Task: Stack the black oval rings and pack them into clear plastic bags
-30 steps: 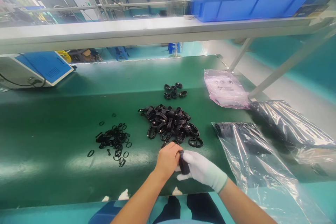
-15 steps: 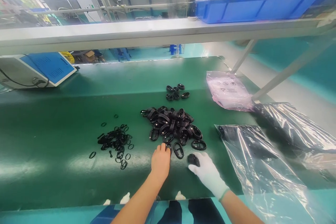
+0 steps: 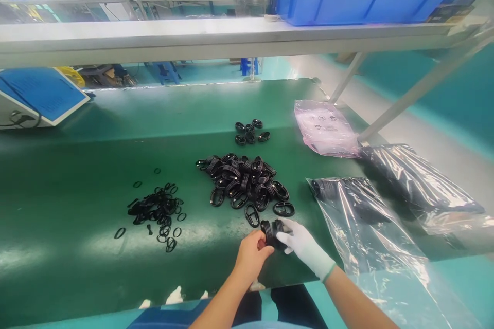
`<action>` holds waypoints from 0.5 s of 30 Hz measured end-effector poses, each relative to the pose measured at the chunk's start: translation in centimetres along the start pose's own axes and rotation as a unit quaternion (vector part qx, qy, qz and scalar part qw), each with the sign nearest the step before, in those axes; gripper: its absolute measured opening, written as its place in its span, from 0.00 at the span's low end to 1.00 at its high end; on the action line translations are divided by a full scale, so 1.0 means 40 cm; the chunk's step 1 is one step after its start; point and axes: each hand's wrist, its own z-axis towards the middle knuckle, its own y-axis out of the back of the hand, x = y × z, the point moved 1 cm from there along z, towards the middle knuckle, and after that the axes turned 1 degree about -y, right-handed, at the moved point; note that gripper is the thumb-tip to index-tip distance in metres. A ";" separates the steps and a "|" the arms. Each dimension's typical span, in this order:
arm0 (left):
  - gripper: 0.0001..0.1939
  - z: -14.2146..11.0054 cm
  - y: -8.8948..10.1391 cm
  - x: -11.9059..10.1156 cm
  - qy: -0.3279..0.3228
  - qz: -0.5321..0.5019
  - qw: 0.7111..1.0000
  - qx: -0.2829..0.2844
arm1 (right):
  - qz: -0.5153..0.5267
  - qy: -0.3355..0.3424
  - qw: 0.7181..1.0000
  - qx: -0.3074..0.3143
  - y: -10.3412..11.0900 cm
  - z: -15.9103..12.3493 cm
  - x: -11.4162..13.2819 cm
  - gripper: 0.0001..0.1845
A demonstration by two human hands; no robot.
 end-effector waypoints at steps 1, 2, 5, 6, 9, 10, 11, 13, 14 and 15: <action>0.06 0.007 0.000 0.004 0.001 -0.011 1.000 0.011 | -0.008 -0.007 1.000 0.003 0.001 0.000 0.004 0.32; 0.06 0.013 0.002 0.007 0.004 -0.020 1.000 0.023 | -0.015 -0.014 1.000 0.005 0.002 -0.001 0.009 0.32; 0.07 0.026 0.006 0.012 0.002 -0.028 0.998 0.049 | -0.037 -0.016 0.999 0.022 0.002 -0.003 0.022 0.29; 0.07 0.028 0.005 0.012 -0.001 -0.025 0.998 0.057 | -0.046 -0.016 0.998 0.026 0.001 -0.003 0.026 0.28; 0.05 0.028 0.000 0.007 -0.017 -0.011 0.997 0.076 | -0.076 -0.014 0.997 0.030 -0.010 -0.001 0.027 0.27; 0.04 0.025 0.001 0.006 -0.022 -0.005 0.996 0.082 | -0.088 -0.009 0.996 0.024 -0.015 0.001 0.024 0.27; 0.04 0.022 0.005 0.005 -0.028 0.002 0.995 0.092 | -0.102 -0.003 0.995 0.015 -0.021 0.003 0.021 0.27; 0.05 0.019 0.025 0.002 -0.037 0.035 0.994 0.099 | -0.131 0.000 0.991 -0.010 -0.031 0.008 0.011 0.28; 0.07 0.021 0.041 0.001 -0.042 0.070 0.993 0.083 | -0.141 -0.004 0.990 -0.024 -0.035 0.010 0.007 0.30; 0.08 0.026 0.061 -0.002 -0.050 0.121 0.990 0.055 | -0.146 -0.008 0.989 -0.036 -0.038 0.012 0.003 0.31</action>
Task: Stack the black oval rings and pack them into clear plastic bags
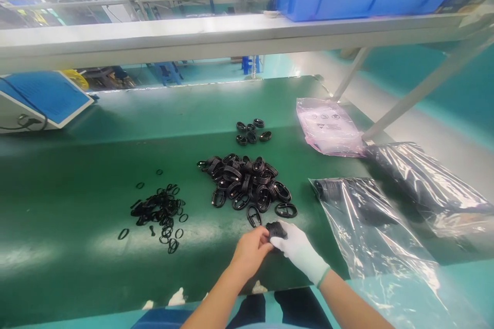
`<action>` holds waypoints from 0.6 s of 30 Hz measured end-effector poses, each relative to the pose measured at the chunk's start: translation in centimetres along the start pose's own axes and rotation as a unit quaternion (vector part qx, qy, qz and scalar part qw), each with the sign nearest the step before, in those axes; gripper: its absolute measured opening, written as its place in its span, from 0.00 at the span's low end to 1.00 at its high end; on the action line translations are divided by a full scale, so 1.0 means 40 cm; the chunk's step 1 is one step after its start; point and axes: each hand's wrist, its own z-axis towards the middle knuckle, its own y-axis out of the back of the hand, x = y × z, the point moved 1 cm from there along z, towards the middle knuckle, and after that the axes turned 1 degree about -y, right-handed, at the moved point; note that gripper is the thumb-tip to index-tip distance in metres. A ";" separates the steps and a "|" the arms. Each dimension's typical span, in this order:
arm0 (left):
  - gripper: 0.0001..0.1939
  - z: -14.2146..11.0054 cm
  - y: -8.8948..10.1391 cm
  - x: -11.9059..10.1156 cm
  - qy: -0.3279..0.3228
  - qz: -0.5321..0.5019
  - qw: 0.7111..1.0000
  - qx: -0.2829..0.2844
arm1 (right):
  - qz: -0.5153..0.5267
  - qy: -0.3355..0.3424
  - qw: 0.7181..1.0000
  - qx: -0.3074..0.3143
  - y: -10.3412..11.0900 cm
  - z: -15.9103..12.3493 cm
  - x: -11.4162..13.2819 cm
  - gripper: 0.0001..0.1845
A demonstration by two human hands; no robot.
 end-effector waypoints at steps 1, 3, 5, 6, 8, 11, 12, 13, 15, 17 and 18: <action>0.10 0.007 0.023 0.003 -0.005 0.067 0.997 -0.029 | -0.002 -0.004 1.000 -0.005 -0.002 0.001 -0.002 0.33; 0.13 0.029 0.068 0.006 -0.029 0.215 0.974 -0.059 | -0.001 -0.005 1.000 -0.006 -0.004 0.003 -0.002 0.35; 0.13 0.055 0.102 0.006 -0.076 0.307 0.948 -0.017 | -0.004 -0.005 1.000 -0.001 -0.002 0.003 0.000 0.36; 0.11 0.065 0.114 0.005 -0.094 0.319 0.943 0.010 | -0.008 -0.006 1.000 0.003 -0.001 0.002 0.000 0.35; 0.06 0.073 0.126 0.004 -0.105 0.308 0.945 0.025 | -0.012 -0.008 1.000 0.005 0.001 0.001 0.000 0.34; 0.07 0.055 0.109 0.005 -0.015 0.171 0.985 0.006 | -0.015 -0.002 1.000 0.001 0.001 -0.001 -0.004 0.34; 0.09 0.046 0.094 0.007 0.025 0.086 0.996 0.014 | -0.015 0.003 1.000 0.001 0.000 -0.001 -0.006 0.34; 0.10 0.036 0.075 0.008 0.061 -0.003 0.998 0.027 | -0.016 0.008 1.000 0.002 0.000 0.000 -0.008 0.34; 0.10 0.023 0.038 0.009 0.102 -0.133 0.984 0.052 | -0.017 0.016 1.000 0.005 -0.001 0.002 -0.013 0.34; 0.10 0.018 0.011 0.009 0.114 -0.175 0.977 0.051 | -0.019 0.021 1.000 0.005 0.000 0.004 -0.016 0.33; 0.10 0.018 0.002 0.010 0.114 -0.180 0.976 0.046 | -0.021 0.021 1.000 0.005 0.000 0.005 -0.017 0.33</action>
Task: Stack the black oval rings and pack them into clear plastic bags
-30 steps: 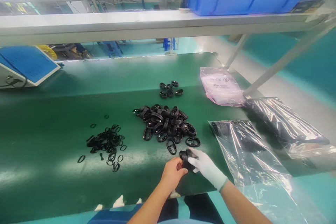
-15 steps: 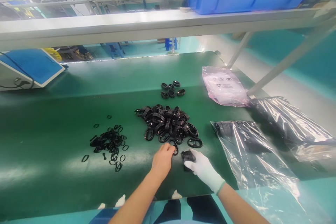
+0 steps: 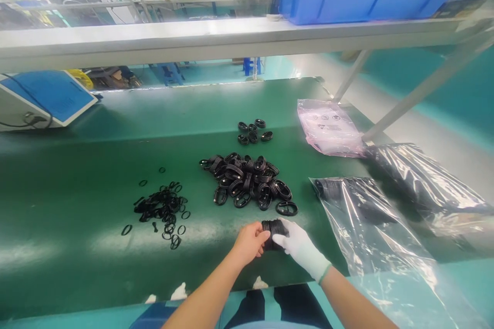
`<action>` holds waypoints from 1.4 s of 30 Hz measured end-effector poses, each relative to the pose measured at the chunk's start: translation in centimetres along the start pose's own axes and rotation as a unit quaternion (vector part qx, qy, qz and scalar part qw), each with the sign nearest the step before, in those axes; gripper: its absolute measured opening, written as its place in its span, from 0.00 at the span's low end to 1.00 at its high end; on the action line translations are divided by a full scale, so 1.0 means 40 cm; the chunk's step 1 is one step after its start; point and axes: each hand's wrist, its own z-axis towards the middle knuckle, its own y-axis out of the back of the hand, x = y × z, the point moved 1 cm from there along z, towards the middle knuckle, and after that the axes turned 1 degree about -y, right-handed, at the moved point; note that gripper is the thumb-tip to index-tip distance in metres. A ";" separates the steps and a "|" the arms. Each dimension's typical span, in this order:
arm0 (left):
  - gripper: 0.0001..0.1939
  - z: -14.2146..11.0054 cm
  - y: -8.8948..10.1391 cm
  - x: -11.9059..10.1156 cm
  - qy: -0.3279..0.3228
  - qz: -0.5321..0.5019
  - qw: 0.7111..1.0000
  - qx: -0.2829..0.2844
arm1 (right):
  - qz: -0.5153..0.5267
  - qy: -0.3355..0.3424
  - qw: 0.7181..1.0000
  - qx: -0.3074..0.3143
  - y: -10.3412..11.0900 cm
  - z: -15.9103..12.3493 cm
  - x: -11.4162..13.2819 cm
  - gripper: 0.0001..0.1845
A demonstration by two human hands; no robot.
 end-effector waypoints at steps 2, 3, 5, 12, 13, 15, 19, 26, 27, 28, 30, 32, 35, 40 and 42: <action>0.09 0.005 -0.007 0.005 0.002 -0.014 1.000 -0.006 | -0.002 -0.002 1.000 0.002 0.002 0.000 0.001 0.32; 0.09 0.007 -0.008 0.007 0.003 -0.018 1.000 -0.007 | -0.003 -0.004 1.000 0.004 0.003 -0.001 0.003 0.32; 0.10 0.013 -0.010 0.011 0.005 -0.023 1.000 -0.007 | -0.006 -0.003 1.000 0.003 0.005 -0.004 0.010 0.31; 0.11 0.023 -0.001 0.006 0.022 -0.009 1.000 0.018 | -0.075 0.001 0.997 -0.030 -0.002 -0.023 0.059 0.28; 0.12 0.025 0.013 -0.001 0.022 0.004 1.000 0.005 | -0.088 -0.007 0.995 -0.039 -0.004 -0.024 0.066 0.30; 0.12 0.033 0.054 -0.018 0.013 0.111 0.990 -0.081 | -0.107 -0.023 0.993 -0.047 -0.009 -0.027 0.075 0.31; 0.08 0.054 0.138 -0.049 -0.022 0.427 0.880 -0.208 | -0.117 -0.040 0.992 -0.032 -0.014 -0.029 0.081 0.27; 0.12 -0.018 0.208 -0.014 -0.158 0.497 0.853 -0.030 | -0.119 -0.042 0.992 -0.033 -0.012 -0.029 0.076 0.27; 0.14 -0.033 0.209 -0.010 -0.165 0.495 0.853 -0.015 | -0.117 -0.039 0.992 -0.031 -0.011 -0.030 0.076 0.26; 0.15 -0.043 0.207 -0.008 -0.158 0.487 0.859 -0.018 | -0.115 -0.036 0.992 -0.029 -0.011 -0.030 0.076 0.25; 0.19 -0.051 0.191 -0.010 -0.113 0.460 0.878 -0.064 | -0.109 -0.031 0.993 -0.029 -0.011 -0.030 0.075 0.24; 0.34 -0.046 0.162 -0.014 -0.054 0.451 0.886 -0.092 | -0.107 -0.034 0.993 -0.031 -0.011 -0.030 0.074 0.23; 0.45 -0.036 0.118 -0.013 -0.009 0.429 0.900 -0.081 | -0.109 -0.033 0.993 -0.034 -0.013 -0.032 0.074 0.22; 0.43 -0.052 0.081 0.013 -0.095 0.231 0.967 -0.057 | -0.100 -0.010 0.994 -0.042 -0.013 -0.035 0.075 0.21; 0.43 -0.059 0.066 0.026 -0.097 0.208 0.972 -0.059 | -0.098 -0.003 0.994 -0.040 -0.011 -0.036 0.075 0.21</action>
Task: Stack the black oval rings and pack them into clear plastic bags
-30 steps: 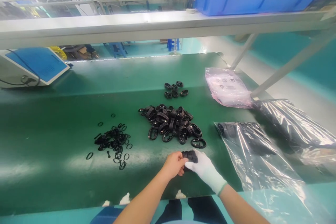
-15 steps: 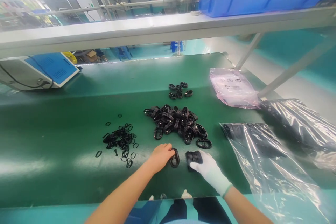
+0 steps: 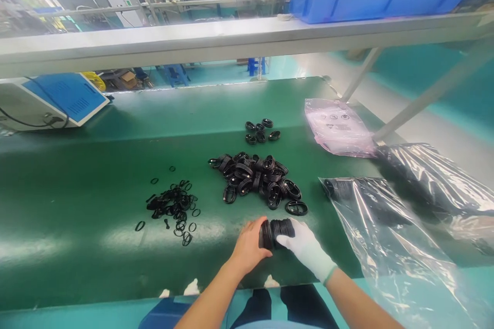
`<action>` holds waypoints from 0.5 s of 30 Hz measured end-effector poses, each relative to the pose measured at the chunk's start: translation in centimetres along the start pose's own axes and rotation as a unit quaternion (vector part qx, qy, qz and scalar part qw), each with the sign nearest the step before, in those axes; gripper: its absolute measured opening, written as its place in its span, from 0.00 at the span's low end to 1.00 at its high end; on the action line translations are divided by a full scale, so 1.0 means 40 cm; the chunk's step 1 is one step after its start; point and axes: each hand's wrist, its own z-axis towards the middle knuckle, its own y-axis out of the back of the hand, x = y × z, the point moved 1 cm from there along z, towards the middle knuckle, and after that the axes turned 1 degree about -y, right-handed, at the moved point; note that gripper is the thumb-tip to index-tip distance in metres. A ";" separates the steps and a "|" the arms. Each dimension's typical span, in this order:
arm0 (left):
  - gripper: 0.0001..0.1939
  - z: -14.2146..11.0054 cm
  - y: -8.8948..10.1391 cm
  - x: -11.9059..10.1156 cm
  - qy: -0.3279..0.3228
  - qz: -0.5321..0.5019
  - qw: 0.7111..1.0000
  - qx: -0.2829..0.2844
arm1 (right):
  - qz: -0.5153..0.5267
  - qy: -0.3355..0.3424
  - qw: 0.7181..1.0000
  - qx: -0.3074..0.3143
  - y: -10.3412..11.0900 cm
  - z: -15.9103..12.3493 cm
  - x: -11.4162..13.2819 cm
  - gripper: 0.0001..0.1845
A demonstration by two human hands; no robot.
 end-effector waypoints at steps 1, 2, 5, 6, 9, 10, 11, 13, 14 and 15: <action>0.43 -0.003 -0.008 0.001 0.004 0.001 1.000 -0.005 | 0.000 0.002 1.000 0.000 0.001 0.000 0.000 0.20; 0.43 -0.005 -0.016 0.000 0.006 0.003 1.000 -0.010 | -0.002 0.004 1.000 -0.001 0.003 -0.001 0.000 0.20; 0.43 -0.002 -0.031 -0.003 0.010 0.008 1.000 -0.015 | -0.009 0.005 1.000 0.003 0.004 -0.002 0.003 0.21; 0.43 0.000 -0.033 -0.004 0.012 0.009 1.000 -0.014 | -0.012 0.000 1.000 0.004 0.002 -0.002 0.005 0.22; 0.43 0.006 -0.033 0.000 0.005 0.012 1.000 -0.012 | -0.022 -0.031 0.999 -0.002 -0.011 0.000 0.013 0.31; 0.43 0.008 -0.034 0.003 0.000 0.013 1.000 -0.014 | -0.029 -0.046 0.999 -0.007 -0.018 0.001 0.015 0.34; 0.44 0.009 -0.035 0.007 -0.005 0.015 1.000 -0.017 | -0.038 -0.059 0.997 -0.011 -0.025 0.002 0.018 0.37; 0.46 0.009 -0.041 0.013 -0.016 0.018 0.999 -0.021 | -0.060 -0.080 0.995 -0.018 -0.038 0.003 0.021 0.38; 0.46 0.007 -0.045 0.015 -0.021 0.019 0.999 -0.021 | -0.068 -0.083 0.994 -0.018 -0.043 0.002 0.022 0.38; 0.46 0.005 -0.050 0.017 -0.024 0.018 0.999 -0.019 | -0.071 -0.079 0.994 -0.015 -0.046 0.001 0.022 0.37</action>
